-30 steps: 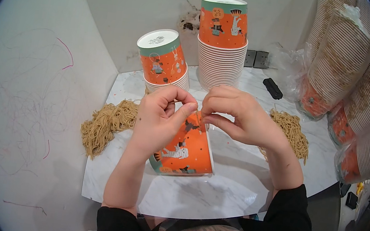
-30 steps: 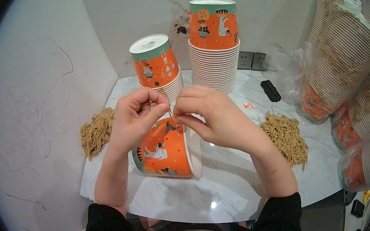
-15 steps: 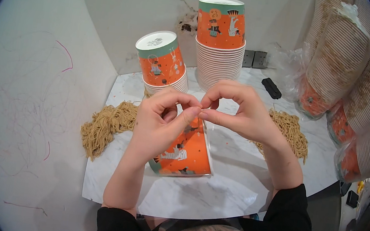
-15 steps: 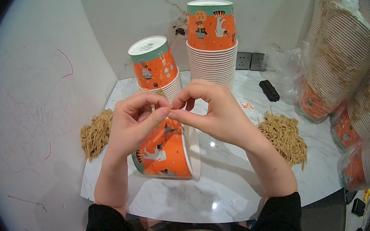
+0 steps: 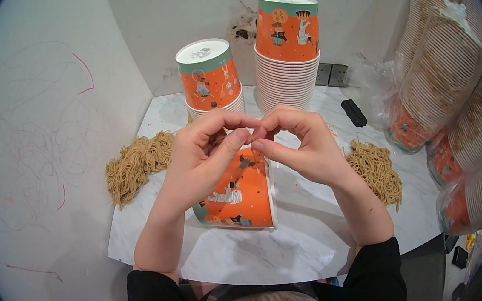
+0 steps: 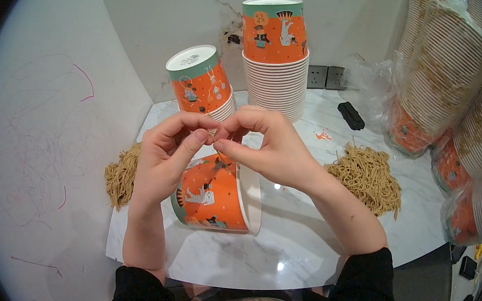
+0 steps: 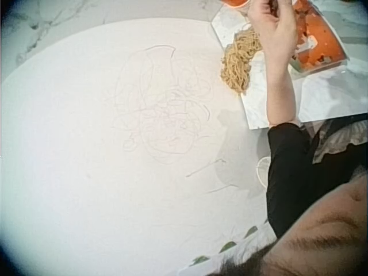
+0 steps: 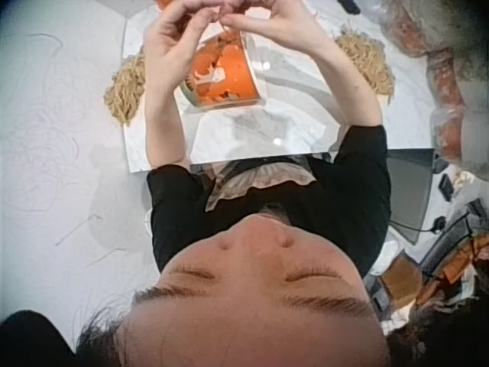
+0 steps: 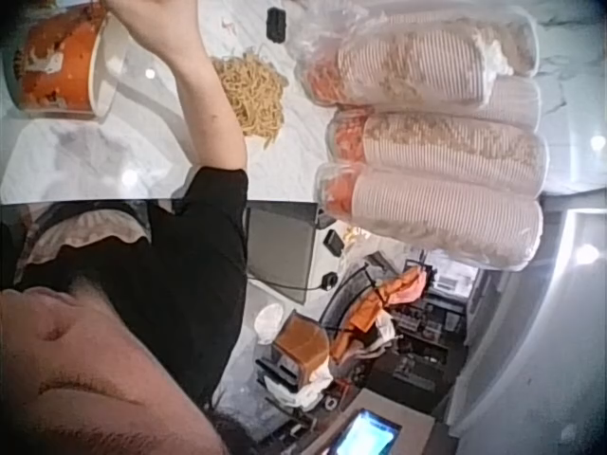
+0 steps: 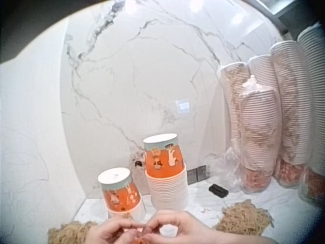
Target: Attaching elastic strings to paper cups to create small decorative buckets.
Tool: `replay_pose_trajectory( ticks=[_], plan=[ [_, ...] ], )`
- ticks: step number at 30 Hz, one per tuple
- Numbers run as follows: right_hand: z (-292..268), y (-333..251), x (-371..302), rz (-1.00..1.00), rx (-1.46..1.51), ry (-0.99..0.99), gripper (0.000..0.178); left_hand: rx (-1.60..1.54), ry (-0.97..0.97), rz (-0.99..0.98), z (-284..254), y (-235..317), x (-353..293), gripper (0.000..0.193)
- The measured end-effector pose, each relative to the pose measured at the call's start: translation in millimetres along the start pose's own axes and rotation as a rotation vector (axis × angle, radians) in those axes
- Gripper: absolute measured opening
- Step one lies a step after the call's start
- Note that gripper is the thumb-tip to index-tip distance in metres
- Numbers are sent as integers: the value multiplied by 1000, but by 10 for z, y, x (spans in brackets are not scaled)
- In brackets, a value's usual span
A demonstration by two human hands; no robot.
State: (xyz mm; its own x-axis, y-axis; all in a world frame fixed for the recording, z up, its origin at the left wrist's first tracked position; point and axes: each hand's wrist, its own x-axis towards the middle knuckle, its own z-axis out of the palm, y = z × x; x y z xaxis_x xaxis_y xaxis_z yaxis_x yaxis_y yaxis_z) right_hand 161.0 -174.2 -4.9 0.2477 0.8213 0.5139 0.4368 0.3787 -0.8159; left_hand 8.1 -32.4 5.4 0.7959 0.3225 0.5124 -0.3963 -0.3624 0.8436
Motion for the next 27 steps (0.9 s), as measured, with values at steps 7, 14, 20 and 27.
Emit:
replay_pose_trajectory(
  ticks=[7,14,20,27],
  plan=[
    [42,6,-14,-73,-49,-18,8,44,53,-16,-3,-10,-35,7],
    [42,23,5,-57,-136,-3,7,-93,95,33,58,-67,-21,28],
    [25,28,0,-26,-132,-20,6,-191,136,45,105,-82,-11,34],
    [14,14,-7,108,-51,-132,6,-184,231,101,12,-37,-14,33]
  ],
)
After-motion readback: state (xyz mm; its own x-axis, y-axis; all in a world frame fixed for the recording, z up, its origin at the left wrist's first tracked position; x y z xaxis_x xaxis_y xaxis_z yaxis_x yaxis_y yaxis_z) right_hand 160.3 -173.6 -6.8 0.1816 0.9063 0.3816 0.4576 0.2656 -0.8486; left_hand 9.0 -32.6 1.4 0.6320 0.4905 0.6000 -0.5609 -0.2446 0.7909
